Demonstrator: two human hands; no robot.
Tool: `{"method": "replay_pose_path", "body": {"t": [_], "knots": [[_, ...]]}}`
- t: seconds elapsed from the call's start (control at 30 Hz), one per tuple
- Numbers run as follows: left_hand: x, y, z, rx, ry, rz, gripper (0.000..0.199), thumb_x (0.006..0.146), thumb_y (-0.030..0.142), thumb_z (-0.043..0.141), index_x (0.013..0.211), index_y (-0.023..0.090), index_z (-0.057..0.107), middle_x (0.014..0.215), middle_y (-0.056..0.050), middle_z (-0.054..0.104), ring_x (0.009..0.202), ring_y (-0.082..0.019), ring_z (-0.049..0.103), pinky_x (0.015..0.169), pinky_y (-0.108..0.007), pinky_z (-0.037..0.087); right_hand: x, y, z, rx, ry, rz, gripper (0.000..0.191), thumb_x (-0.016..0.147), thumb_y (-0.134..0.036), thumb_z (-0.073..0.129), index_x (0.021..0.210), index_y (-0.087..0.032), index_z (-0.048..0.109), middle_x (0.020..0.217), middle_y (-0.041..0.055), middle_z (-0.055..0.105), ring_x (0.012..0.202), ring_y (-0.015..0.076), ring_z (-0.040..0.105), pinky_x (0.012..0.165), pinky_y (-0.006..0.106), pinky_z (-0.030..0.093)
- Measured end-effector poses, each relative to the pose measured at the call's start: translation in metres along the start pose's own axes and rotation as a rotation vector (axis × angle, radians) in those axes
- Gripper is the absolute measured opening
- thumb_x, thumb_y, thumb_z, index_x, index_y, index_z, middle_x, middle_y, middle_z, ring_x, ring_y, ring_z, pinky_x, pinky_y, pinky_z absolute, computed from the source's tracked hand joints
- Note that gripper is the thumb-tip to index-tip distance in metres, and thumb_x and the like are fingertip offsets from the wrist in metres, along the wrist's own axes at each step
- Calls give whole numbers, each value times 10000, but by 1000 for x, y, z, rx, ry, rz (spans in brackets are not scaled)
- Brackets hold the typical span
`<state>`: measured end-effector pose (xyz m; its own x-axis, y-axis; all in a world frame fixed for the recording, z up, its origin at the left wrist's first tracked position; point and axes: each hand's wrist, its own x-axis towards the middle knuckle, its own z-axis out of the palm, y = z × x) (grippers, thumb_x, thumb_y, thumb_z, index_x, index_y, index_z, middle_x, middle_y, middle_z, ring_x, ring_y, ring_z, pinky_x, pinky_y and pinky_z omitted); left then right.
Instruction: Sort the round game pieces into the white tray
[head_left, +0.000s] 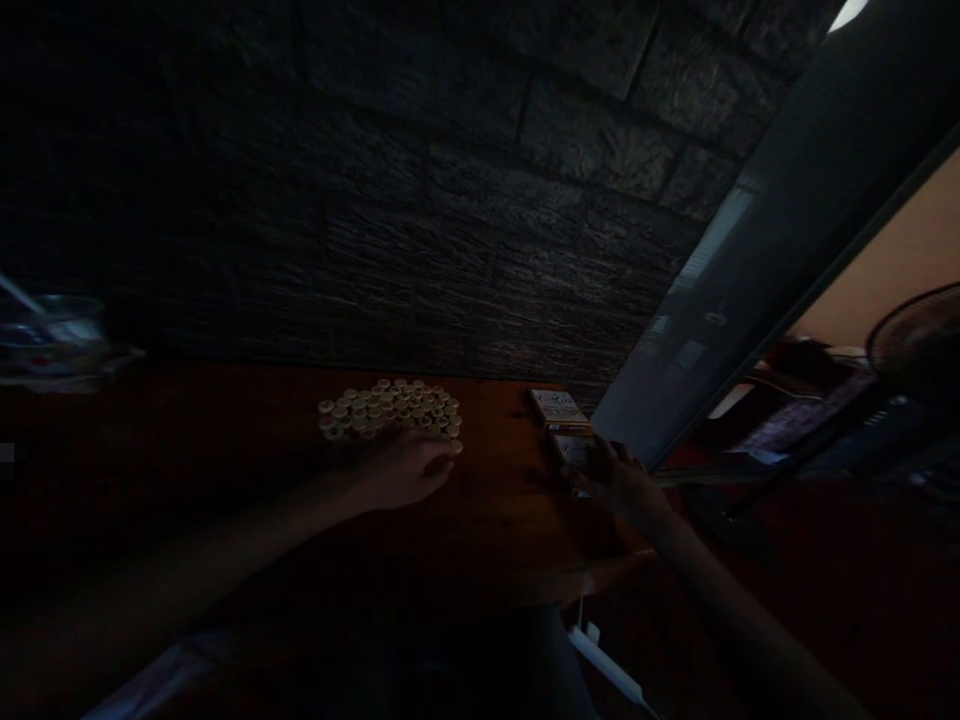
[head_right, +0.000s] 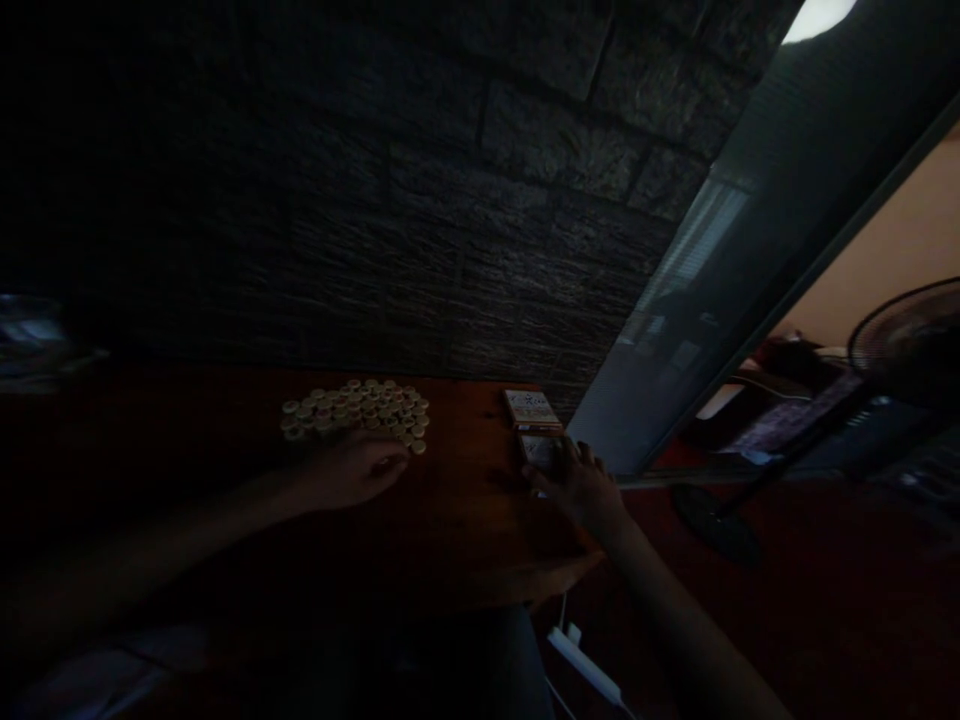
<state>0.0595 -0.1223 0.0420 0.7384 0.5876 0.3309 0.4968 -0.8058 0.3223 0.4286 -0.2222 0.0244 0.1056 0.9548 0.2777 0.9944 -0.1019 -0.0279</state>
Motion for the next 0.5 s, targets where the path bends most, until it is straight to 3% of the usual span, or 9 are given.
{"method": "replay_pose_path", "body": {"t": [0.1,0.23,0.33,0.4,0.5], "knots": [[16,14,17,-43,1,10,283,940,291,487,912,225,761,878,-53,759,838,-211,705,827,-362,538,-4,-24,12,26,-33,91,848,884,-775,496,1530,-232,415,1461,232,521,1202,429,616,932,565,502],[16,28,27,-93,-19,-1,229,925,270,528,927,227,754,886,-45,761,841,-211,708,816,-351,535,-5,-75,18,100,-92,-4,875,880,-681,564,1579,-197,354,1570,229,420,1325,461,518,1025,582,455],[6,31,26,-119,-34,-61,242,928,259,521,1011,213,744,961,-52,772,882,-220,719,818,-362,546,-1,-102,9,205,-90,-82,875,854,-593,625,1590,-216,339,1585,202,404,1356,444,493,1058,574,444],[1,30,24,-155,-7,-117,274,938,281,520,1112,206,718,1079,-61,772,978,-234,722,874,-386,551,4,-105,-1,292,-75,-81,838,868,-556,610,1587,-211,352,1597,195,392,1371,431,489,1084,564,442],[-1,27,25,-228,47,-199,345,942,377,561,1233,215,650,1193,-71,745,1084,-252,704,945,-417,550,11,-89,-16,447,-53,-66,725,927,-519,518,1571,-209,391,1574,172,436,1401,388,484,1127,542,430]]}}
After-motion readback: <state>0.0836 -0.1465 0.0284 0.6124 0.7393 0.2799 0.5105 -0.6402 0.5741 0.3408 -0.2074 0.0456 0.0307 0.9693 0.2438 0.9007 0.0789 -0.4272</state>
